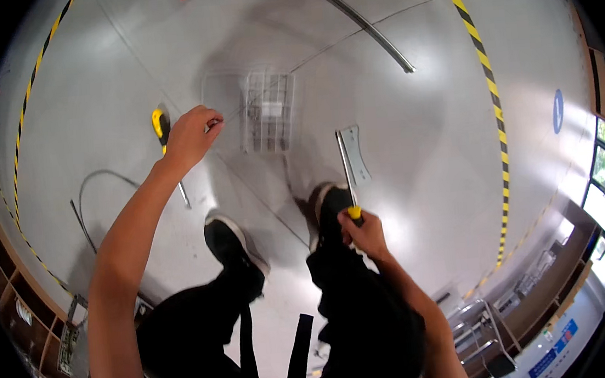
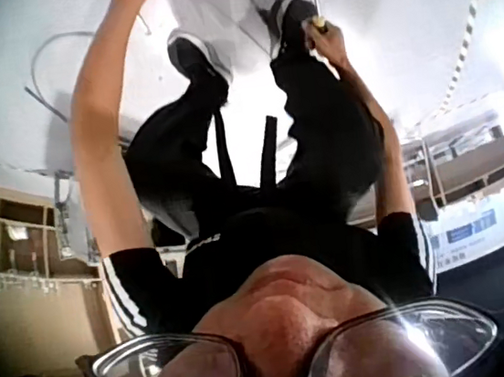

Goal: The person uses a screwdriver to unscrew a bracket from the internal components of a washing machine, then places the screw and bracket into a parts organizer.

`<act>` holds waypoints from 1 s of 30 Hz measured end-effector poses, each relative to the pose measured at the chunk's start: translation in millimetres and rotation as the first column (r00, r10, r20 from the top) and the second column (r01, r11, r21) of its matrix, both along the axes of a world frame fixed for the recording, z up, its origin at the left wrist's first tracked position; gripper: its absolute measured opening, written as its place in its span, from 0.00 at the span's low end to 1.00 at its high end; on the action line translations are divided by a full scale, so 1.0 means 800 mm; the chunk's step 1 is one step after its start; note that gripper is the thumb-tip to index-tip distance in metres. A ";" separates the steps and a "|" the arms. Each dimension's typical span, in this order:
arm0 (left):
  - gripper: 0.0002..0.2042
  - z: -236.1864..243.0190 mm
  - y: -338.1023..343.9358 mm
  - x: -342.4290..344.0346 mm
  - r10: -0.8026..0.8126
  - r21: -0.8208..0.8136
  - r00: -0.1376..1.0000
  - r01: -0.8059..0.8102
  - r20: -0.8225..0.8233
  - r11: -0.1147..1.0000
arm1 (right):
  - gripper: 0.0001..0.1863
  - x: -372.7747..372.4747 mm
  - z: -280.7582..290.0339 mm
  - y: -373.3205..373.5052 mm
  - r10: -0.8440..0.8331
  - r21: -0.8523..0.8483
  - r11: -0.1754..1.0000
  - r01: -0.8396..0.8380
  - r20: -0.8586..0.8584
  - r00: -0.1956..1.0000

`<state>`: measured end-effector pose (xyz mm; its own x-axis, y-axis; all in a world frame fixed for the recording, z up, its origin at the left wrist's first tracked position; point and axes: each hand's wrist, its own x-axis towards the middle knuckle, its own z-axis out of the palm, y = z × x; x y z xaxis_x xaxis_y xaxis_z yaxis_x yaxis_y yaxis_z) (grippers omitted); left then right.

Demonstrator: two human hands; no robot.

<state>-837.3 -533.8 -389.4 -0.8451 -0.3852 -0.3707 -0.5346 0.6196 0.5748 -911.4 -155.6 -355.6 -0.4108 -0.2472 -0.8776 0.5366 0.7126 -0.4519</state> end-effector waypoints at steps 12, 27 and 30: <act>0.03 -0.080 -0.017 -0.092 -0.598 -0.313 0.794 0.543 -0.111 0.779 | 0.10 0.002 -0.054 -0.034 -0.238 -0.264 0.912 0.315 0.286 0.928; 0.03 -0.081 0.008 -0.099 -0.428 -0.303 0.900 0.432 0.083 0.849 | 0.09 -0.011 -0.065 -0.050 -0.273 -0.294 0.890 0.349 0.268 0.924; 0.05 -0.063 0.020 -0.127 -0.489 -0.365 0.810 0.584 0.324 0.725 | 0.10 -0.015 -0.064 -0.049 -0.284 -0.283 0.891 0.355 0.263 0.922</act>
